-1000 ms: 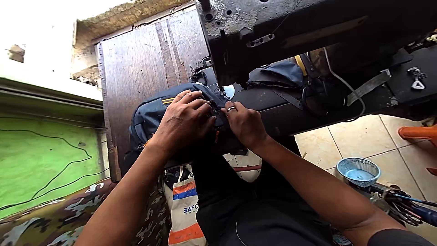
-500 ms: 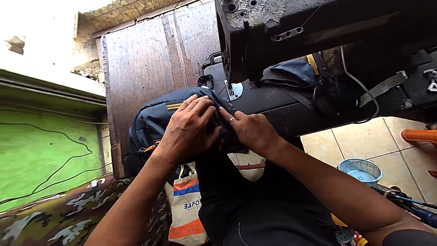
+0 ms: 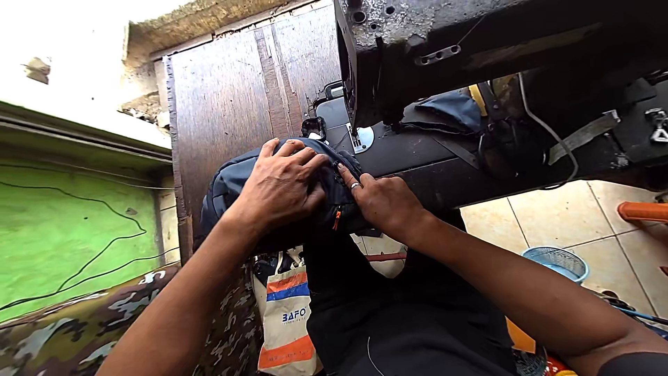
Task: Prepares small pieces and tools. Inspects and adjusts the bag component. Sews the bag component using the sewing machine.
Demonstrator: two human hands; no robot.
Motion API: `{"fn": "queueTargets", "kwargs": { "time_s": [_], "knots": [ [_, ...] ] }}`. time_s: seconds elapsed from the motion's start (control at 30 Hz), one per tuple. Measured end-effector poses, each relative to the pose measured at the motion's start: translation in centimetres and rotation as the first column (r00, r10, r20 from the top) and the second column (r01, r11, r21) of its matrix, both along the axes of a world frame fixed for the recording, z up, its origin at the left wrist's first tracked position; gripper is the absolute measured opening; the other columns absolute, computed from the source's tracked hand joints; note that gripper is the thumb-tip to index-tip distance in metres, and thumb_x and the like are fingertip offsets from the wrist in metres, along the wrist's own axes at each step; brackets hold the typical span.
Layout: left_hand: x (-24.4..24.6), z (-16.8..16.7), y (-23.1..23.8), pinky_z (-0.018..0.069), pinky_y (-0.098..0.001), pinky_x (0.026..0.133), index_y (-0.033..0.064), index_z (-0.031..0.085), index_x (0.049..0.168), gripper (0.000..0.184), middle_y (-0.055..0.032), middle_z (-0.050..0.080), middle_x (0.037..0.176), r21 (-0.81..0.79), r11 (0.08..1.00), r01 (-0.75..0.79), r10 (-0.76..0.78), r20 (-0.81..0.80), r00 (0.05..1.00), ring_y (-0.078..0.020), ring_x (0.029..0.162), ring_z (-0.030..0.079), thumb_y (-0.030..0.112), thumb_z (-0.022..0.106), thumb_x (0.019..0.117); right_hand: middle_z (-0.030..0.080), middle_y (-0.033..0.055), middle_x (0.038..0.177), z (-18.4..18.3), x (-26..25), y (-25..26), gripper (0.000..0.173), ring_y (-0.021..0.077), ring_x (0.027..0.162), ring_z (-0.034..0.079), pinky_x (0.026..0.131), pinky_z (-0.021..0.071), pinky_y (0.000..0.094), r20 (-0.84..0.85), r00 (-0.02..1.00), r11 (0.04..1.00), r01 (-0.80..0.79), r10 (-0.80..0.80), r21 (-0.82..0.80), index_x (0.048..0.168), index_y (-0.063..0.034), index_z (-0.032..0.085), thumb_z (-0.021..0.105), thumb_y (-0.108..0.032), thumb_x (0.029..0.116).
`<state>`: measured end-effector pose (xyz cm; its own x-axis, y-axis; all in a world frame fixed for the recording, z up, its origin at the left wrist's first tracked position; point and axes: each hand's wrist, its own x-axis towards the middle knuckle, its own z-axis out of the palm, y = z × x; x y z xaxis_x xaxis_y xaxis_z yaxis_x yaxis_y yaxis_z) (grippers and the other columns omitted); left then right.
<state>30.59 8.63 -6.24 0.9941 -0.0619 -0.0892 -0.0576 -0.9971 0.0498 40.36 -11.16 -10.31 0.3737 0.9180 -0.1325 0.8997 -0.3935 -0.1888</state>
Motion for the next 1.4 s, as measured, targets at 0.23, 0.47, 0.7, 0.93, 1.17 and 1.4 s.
{"fn": "queueTargets", "kwargs": {
  "time_s": [0.23, 0.47, 0.7, 0.93, 1.17, 1.4],
  "knots": [
    [-0.7, -3.0, 0.4, 0.0248, -0.0632, 0.117, 0.0202, 0.074, 0.123, 0.051, -0.0034, 0.067, 0.125, -0.127, 0.991, 0.033, -0.013, 0.157, 0.988, -0.0301, 0.133, 0.052, 0.047, 0.042, 0.0934, 0.071, 0.0096, 0.082, -2.4, 2.7, -1.5, 0.037, 0.026, 0.066, 0.069, 0.058, 0.0572, 0.0446, -0.269, 0.963, 0.904, 0.106, 0.011, 0.415, 0.141, -0.0143, 0.063, 0.054, -0.02, 0.1059],
    [-1.0, -3.9, -0.2, 0.0226, -0.0649, 0.12, 0.0128, 0.075, 0.114, 0.052, -0.0044, 0.071, 0.123, -0.188, 0.982, 0.025, 0.023, 0.25, 0.968, -0.0264, 0.133, 0.056, 0.053, 0.052, 0.0909, 0.063, -0.0007, 0.068, 1.0, 2.9, -0.1, 0.021, 0.007, 0.048, 0.053, 0.041, 0.043, 0.0235, -0.637, 0.767, 0.72, 0.487, -0.082, 0.494, 0.111, -0.0103, 0.064, 0.055, -0.028, 0.107],
    [-0.9, -3.5, 0.1, 0.0222, -0.0651, 0.12, 0.0143, 0.074, 0.104, 0.054, -0.002, 0.07, 0.122, -0.198, 0.98, 0.029, 0.012, 0.204, 0.979, -0.0229, 0.132, 0.057, 0.062, 0.055, 0.0882, 0.058, 0.0057, 0.065, -2.6, 1.7, 2.9, 0.02, 0.0204, 0.055, 0.059, 0.05, 0.0498, 0.0386, -0.289, 0.953, 0.82, 0.241, -0.097, 0.519, 0.106, -0.0044, 0.064, 0.059, -0.024, 0.1046],
    [-1.2, -3.4, 0.0, 0.0232, -0.0653, 0.121, 0.0103, 0.073, 0.101, 0.047, -0.0066, 0.07, 0.121, -0.267, 0.963, 0.034, 0.026, 0.217, 0.976, -0.0263, 0.13, 0.059, 0.053, 0.061, 0.0849, 0.06, 0.0076, 0.067, -1.4, 1.8, 2.2, 0.019, 0.0205, 0.052, 0.057, 0.047, 0.0481, 0.0376, -0.42, 0.897, 0.805, 0.348, -0.138, 0.48, 0.107, -0.0049, 0.063, 0.057, -0.023, 0.106],
    [-1.0, -3.6, 0.0, 0.0251, -0.0643, 0.12, 0.0093, 0.071, 0.103, 0.05, -0.0085, 0.07, 0.12, -0.261, 0.965, 0.036, 0.026, 0.231, 0.973, -0.0262, 0.128, 0.061, 0.054, 0.06, 0.0845, 0.059, 0.0053, 0.066, -1.5, 0.9, 3.1, 0.02, 0.0175, 0.05, 0.055, 0.045, 0.0468, 0.0347, -0.457, 0.883, 0.748, 0.373, -0.105, 0.549, 0.109, -0.0056, 0.062, 0.058, -0.025, 0.1057],
    [-1.2, -3.6, 0.1, 0.0263, -0.063, 0.12, 0.0079, 0.07, 0.104, 0.048, -0.0099, 0.068, 0.122, -0.302, 0.953, 0.042, 0.037, 0.25, 0.968, -0.0267, 0.127, 0.061, 0.051, 0.063, 0.0829, 0.06, 0.0079, 0.068, -2.8, 0.3, 4.0, 0.022, 0.0238, 0.058, 0.063, 0.048, 0.0485, 0.0403, -0.148, 0.972, 0.817, 0.235, -0.184, 0.527, 0.101, -0.0054, 0.064, 0.057, -0.026, 0.1056]
  ]
}}
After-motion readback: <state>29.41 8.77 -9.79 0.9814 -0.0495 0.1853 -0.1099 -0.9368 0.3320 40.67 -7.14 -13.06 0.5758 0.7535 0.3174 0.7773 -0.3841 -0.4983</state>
